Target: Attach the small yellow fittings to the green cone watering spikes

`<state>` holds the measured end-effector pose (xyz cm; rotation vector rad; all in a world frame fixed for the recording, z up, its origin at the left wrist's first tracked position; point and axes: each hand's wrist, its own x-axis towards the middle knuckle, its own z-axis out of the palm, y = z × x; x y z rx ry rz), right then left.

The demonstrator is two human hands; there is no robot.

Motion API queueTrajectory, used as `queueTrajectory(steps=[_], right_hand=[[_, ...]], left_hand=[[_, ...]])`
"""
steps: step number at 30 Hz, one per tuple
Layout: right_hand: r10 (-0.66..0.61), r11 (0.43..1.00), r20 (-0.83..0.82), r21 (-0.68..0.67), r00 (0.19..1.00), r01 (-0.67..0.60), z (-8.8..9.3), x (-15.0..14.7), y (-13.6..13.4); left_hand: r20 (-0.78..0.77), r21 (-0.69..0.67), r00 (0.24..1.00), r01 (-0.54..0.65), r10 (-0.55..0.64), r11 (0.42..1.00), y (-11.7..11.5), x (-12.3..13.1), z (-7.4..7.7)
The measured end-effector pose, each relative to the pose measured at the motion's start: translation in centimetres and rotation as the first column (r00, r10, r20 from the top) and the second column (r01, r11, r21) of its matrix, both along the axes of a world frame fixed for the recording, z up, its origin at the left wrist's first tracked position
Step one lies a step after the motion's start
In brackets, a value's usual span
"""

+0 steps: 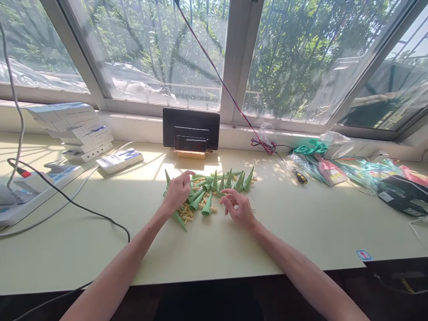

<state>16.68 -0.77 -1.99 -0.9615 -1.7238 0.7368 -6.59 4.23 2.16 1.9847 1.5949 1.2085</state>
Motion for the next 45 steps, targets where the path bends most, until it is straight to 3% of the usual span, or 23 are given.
queueTrajectory(steps=[4, 13, 20, 24, 28, 32, 37, 45], right_hand=[[-0.007, 1.000, 0.015, -0.021, 1.000, 0.008, 0.1, 0.0, 0.0], [-0.017, 0.999, 0.018, -0.046, 1.000, 0.017, 0.2, 0.1, 0.0], [-0.026, 0.998, 0.006, -0.062, 1.000, 0.027, 0.2, 0.0, 0.0], [-0.035, 0.998, -0.005, -0.053, 0.999, 0.035, 0.4, 0.0, 0.0], [-0.048, 0.998, -0.014, -0.029, 0.999, 0.047, 0.5, 0.0, 0.0], [-0.093, 0.996, -0.012, -0.010, 0.996, 0.093, 0.7, 0.2, 0.1], [-0.174, 0.984, -0.006, 0.026, 0.985, 0.174, 0.9, 0.4, 0.3], [-0.373, 0.918, -0.097, 0.108, 0.923, 0.383, 1.0, 1.3, 0.9]], left_hand=[[-0.111, -0.096, 0.993, 0.024, -0.034, 0.995, 0.3, -0.7, 0.0], [-0.207, -0.130, 0.976, -0.093, 0.064, 0.987, 0.4, -1.0, 0.0], [-0.270, -0.062, 0.949, -0.184, 0.161, 0.981, 0.4, -1.2, -0.1], [-0.182, 0.105, 0.967, -0.163, 0.180, 0.981, 0.2, -0.9, 0.0], [-0.097, 0.372, 0.987, -0.082, 0.127, 0.925, -0.3, 0.3, -0.2], [-0.108, 0.538, 0.994, 0.078, -0.023, 0.840, -1.1, 2.0, -1.2], [-0.206, 0.566, 0.952, 0.303, -0.224, 0.767, -1.9, 3.3, -2.5], [-0.189, 0.521, 0.940, 0.340, -0.283, 0.783, -2.2, 3.7, -3.1]])
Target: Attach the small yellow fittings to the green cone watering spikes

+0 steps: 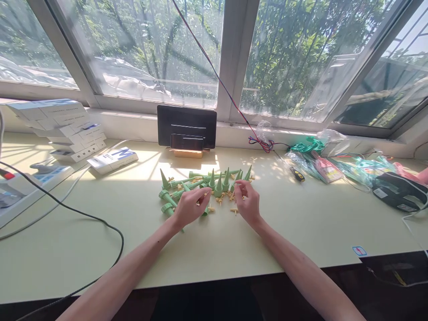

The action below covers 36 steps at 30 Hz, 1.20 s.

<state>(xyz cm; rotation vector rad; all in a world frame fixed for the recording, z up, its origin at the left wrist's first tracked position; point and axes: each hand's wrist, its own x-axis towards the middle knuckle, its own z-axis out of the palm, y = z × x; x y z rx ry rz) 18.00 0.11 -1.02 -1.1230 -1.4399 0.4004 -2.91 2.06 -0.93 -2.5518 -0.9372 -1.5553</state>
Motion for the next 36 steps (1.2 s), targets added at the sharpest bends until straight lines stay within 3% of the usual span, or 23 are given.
queueTrajectory(steps=[11, 24, 36], right_hand=[[-0.124, 0.990, 0.000, -0.068, 0.992, 0.123, -0.3, 1.1, 1.1], [-0.044, 0.977, 0.053, -0.208, 0.998, 0.055, -1.0, 1.5, 2.1], [-0.049, 0.984, 0.104, -0.165, 0.993, 0.066, -1.5, 1.9, 3.0]], left_hand=[[-0.015, -0.062, 1.000, -0.004, 0.003, 0.998, -0.2, 0.3, -0.1], [-0.016, -0.081, 0.999, 0.027, -0.029, 0.996, -0.4, 0.4, 0.0], [-0.029, -0.084, 0.999, 0.024, -0.027, 0.996, -0.4, 0.4, 0.0]])
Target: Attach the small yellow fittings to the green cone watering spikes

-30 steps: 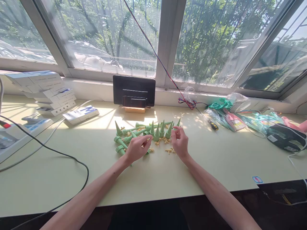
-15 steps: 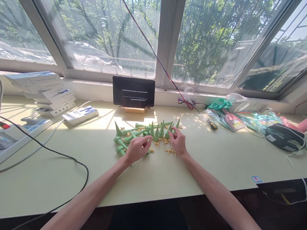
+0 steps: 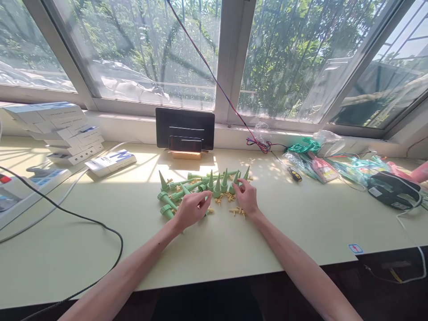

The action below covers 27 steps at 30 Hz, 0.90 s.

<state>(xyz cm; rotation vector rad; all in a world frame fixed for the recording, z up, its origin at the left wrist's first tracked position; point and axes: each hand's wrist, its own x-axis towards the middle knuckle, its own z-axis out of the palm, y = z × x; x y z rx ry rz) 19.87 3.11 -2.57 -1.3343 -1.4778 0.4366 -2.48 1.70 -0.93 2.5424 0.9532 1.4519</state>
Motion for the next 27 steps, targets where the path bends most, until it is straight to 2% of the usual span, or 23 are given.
queueTrajectory(steps=[11, 27], right_hand=[[0.008, 1.000, 0.007, 0.028, 1.000, -0.008, 0.34, -0.03, 0.06], [0.032, 0.991, 0.225, -0.131, 0.974, -0.002, -0.49, 0.63, 0.18]], left_hand=[[-0.011, 0.009, 1.000, -0.006, 0.006, 1.000, 0.01, 0.01, -0.01], [-0.026, -0.005, 1.000, -0.007, 0.007, 1.000, -0.05, 0.02, -0.03]])
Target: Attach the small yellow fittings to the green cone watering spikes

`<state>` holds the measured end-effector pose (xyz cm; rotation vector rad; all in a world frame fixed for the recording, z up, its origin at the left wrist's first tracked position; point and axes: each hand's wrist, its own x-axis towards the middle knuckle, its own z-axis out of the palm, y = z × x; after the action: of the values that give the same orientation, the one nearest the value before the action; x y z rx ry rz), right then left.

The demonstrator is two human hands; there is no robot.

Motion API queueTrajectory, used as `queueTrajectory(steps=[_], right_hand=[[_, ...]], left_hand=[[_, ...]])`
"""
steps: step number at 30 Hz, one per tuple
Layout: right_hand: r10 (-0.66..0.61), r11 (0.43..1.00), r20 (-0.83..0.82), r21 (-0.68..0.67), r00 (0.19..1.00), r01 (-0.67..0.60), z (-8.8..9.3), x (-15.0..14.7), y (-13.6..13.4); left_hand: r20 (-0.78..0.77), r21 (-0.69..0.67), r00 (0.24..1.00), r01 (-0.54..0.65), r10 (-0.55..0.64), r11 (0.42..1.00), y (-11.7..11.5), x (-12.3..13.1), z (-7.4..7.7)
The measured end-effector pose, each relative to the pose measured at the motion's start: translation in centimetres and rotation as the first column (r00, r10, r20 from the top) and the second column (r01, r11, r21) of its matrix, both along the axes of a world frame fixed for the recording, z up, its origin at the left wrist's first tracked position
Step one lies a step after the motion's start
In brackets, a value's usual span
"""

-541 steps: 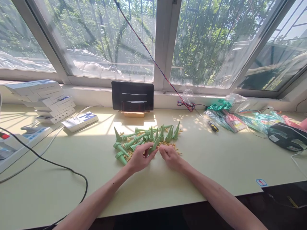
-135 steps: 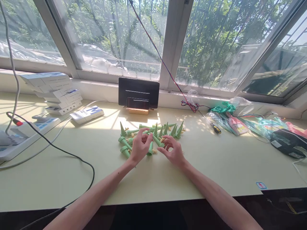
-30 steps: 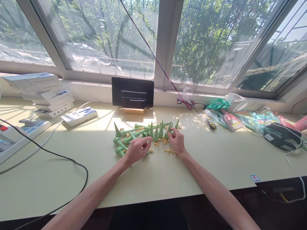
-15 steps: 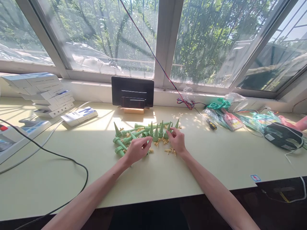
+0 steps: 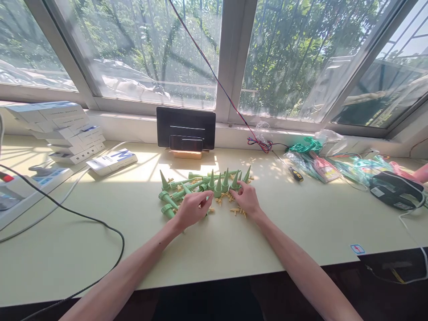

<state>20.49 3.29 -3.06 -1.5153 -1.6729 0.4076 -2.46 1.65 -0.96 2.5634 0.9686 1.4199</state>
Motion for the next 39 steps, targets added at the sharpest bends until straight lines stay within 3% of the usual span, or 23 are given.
queueTrajectory(steps=[18, 26, 32, 39], right_hand=[[0.007, 0.999, -0.040, -0.051, 0.999, -0.009, 0.1, -0.3, -0.3], [-0.017, 0.999, -0.054, 0.027, 0.998, 0.019, 0.1, -0.7, -0.7], [-0.104, 0.986, -0.001, 0.129, 0.995, 0.103, 0.1, -0.9, -0.8], [-0.147, 0.983, -0.028, 0.110, 0.989, 0.149, 0.3, -1.3, -1.2]], left_hand=[[0.007, 0.027, 1.000, 0.012, -0.012, 1.000, 0.1, -0.1, -0.1], [0.007, 0.036, 1.000, 0.015, -0.015, 0.999, 0.1, -0.1, -0.1], [0.011, 0.036, 1.000, 0.016, -0.016, 0.999, 0.2, -0.1, -0.2], [0.003, 0.022, 1.000, 0.024, -0.024, 0.999, 0.2, -0.2, -0.3]])
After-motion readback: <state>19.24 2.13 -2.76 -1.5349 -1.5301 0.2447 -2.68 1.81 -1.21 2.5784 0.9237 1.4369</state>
